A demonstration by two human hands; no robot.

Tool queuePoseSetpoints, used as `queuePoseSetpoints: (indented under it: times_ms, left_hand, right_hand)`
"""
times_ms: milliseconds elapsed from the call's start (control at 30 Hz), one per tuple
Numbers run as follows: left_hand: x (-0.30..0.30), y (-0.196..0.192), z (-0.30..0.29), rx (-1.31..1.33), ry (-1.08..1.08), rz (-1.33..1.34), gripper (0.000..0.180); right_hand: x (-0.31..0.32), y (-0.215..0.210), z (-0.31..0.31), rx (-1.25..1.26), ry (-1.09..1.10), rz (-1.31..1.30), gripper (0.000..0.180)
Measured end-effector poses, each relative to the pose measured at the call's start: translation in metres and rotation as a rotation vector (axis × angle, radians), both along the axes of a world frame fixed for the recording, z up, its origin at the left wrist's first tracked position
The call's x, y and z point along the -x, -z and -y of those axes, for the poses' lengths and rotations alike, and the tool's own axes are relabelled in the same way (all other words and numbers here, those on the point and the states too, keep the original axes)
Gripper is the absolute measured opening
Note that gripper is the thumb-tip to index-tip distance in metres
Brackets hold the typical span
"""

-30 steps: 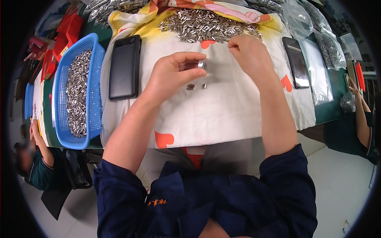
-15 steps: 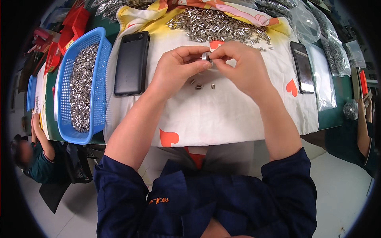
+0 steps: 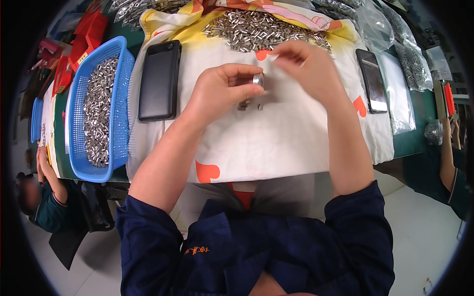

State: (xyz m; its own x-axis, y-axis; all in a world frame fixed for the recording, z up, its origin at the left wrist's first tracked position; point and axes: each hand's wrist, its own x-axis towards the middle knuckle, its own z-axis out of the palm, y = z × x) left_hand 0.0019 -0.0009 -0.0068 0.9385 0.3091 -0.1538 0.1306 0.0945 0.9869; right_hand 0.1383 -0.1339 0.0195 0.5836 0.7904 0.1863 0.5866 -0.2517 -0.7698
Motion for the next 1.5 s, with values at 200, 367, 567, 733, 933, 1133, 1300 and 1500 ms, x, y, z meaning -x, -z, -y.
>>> queuePoseSetpoints:
  times_ms: [200, 367, 567, 733, 933, 1133, 1300, 1500]
  left_hand:
    - [-0.001, 0.003, 0.002, -0.045, 0.033, -0.003, 0.029]
    - [-0.002, 0.003, 0.002, -0.036, 0.023, 0.017, 0.028]
    - [-0.004, 0.003, 0.001, -0.016, 0.022, 0.042, 0.029]
    - [-0.004, 0.009, -0.006, 0.078, -0.042, 0.085, 0.031]
    - [-0.004, 0.007, -0.008, 0.182, -0.058, 0.105, 0.032]
    - [-0.005, 0.005, -0.005, 0.159, -0.084, 0.091, 0.03]
    - [-0.004, 0.005, -0.006, 0.122, -0.104, 0.084, 0.03]
    - [-0.004, 0.007, -0.006, 0.134, -0.1, 0.069, 0.031]
  right_hand:
    - [-0.019, 0.032, -0.007, 0.089, 0.214, 0.5, 0.01]
    - [-0.012, 0.034, -0.011, 0.118, 0.156, 0.595, 0.008]
    - [-0.013, 0.031, -0.008, 0.132, 0.183, 0.529, 0.008]
    - [0.013, -0.004, -0.004, -0.085, -0.035, -0.163, 0.009]
    - [0.021, -0.003, -0.004, -0.087, -0.117, -0.147, 0.008]
    - [0.028, 0.01, -0.007, -0.189, -0.091, 0.33, 0.006]
    - [0.029, 0.01, -0.008, -0.194, -0.072, 0.208, 0.005]
    - [0.03, 0.01, -0.007, -0.196, -0.069, 0.218, 0.006]
